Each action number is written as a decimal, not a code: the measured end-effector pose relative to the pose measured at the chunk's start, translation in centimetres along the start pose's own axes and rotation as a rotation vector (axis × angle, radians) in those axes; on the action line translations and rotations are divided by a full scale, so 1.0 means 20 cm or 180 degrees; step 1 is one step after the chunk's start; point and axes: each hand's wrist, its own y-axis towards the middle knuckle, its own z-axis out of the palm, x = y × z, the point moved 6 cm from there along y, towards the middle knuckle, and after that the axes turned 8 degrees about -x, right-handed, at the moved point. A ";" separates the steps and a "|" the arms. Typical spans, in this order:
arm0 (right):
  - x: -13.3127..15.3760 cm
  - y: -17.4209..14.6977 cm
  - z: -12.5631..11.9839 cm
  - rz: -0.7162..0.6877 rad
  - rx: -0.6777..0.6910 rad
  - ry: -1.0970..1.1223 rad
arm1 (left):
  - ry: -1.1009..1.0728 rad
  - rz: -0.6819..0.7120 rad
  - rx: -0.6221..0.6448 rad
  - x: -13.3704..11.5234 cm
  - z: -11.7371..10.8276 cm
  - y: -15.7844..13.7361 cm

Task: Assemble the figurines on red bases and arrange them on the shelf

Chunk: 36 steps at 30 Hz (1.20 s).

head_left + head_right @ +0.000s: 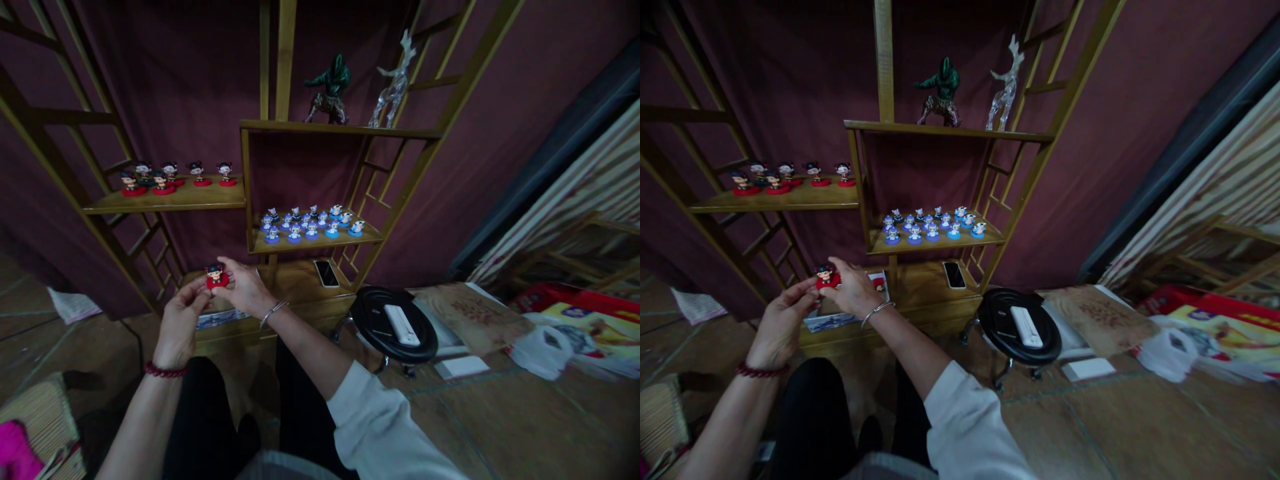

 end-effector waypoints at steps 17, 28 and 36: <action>0.01 0.06 0.04 -0.0028 0.0090 0.0042 | 0.0020 0.0167 -0.0043 -0.03 0.01 0.02; 0.07 0.13 0.02 -0.0057 0.0175 0.0194 | -0.0059 0.0294 -0.0171 -0.11 0.00 0.04; 0.14 0.21 -0.02 -0.0070 0.0180 0.0329 | -0.0031 0.0549 -0.0198 -0.24 0.01 0.05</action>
